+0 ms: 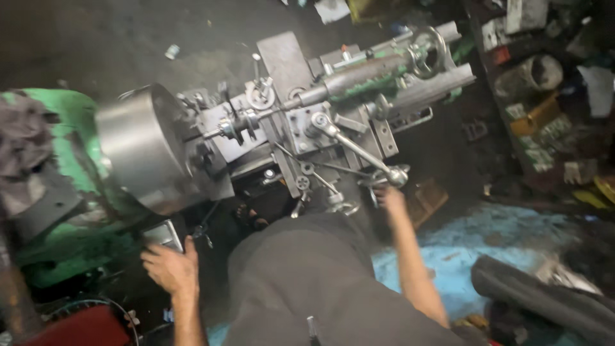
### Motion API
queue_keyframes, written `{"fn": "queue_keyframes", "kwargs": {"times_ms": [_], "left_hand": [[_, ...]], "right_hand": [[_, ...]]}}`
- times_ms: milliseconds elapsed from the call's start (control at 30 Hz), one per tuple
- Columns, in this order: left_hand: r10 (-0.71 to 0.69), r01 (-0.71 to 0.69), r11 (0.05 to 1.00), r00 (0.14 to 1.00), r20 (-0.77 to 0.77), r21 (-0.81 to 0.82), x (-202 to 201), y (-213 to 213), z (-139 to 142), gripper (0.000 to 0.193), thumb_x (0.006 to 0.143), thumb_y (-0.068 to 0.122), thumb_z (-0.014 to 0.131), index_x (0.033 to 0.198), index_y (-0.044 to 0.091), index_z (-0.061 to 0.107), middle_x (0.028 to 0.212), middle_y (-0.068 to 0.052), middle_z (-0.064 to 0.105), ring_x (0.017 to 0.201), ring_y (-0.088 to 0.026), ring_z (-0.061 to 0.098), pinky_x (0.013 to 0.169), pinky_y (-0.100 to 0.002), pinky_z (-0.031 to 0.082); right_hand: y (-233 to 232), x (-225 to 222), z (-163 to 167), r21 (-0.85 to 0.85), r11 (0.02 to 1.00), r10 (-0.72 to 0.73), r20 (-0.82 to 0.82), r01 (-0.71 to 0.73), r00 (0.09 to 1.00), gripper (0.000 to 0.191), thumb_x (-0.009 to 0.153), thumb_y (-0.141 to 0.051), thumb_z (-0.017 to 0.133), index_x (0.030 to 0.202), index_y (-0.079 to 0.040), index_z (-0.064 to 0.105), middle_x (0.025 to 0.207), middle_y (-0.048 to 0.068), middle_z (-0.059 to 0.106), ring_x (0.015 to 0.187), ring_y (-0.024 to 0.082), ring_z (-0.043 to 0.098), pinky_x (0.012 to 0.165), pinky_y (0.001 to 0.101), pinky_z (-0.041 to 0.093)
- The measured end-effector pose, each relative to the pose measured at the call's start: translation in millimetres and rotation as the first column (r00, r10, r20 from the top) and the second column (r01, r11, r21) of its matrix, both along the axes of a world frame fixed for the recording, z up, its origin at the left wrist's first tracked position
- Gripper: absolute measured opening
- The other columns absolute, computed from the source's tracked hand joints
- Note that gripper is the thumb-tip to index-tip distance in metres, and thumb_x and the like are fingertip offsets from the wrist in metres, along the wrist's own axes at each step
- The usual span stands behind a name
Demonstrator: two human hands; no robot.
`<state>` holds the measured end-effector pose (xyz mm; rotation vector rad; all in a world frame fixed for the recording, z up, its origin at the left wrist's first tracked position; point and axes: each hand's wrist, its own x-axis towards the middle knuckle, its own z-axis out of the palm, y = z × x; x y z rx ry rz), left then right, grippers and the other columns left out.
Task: The person operates a metal lathe to machine a cylindrical metal workpiece. They adjust the tool post and cross-slide, engage the chuck, and perform multiple cutting passes while monitoring the workpiece surface.
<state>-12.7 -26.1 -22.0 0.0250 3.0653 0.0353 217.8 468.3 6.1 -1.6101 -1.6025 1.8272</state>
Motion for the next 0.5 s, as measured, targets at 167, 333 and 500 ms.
{"fn": "queue_keyframes", "kwargs": {"times_ms": [167,333,500], "left_hand": [[-0.091,0.091,0.996,0.995,0.029,0.009,-8,-9,-3,0.095,0.093,0.055,0.075,0.142,-0.019,0.041,0.131,-0.041,0.05,0.116,-0.051,0.058,0.099,-0.055,0.051],[-0.105,0.106,0.994,0.994,-0.03,0.024,-9,-9,-6,0.098,0.091,0.056,0.076,0.143,-0.019,0.042,0.133,-0.043,0.05,0.118,-0.054,0.056,0.1,-0.056,0.05],[-0.084,0.084,0.996,0.996,0.031,-0.023,-16,-3,0,0.099,0.085,0.059,0.076,0.143,-0.015,0.046,0.13,-0.04,0.052,0.116,-0.052,0.057,0.1,-0.055,0.051]], "right_hand": [[-25,6,-4,0.093,0.981,-0.189,0.208,0.173,0.96,0.04,0.106,-0.033,0.052,0.087,-0.002,0.07,0.067,0.003,0.055,0.052,0.014,0.043,0.046,0.03,0.031],[47,8,1,0.596,0.793,-0.134,0.374,-0.128,0.918,0.036,0.106,-0.03,0.054,0.093,-0.001,0.071,0.073,0.011,0.068,0.063,0.024,0.06,0.06,0.0401,0.045],[18,-28,-33,0.05,0.991,-0.133,0.338,0.124,0.932,0.037,0.106,-0.033,0.054,0.092,-0.004,0.07,0.071,0.009,0.066,0.06,0.022,0.057,0.056,0.0385,0.043]]}}
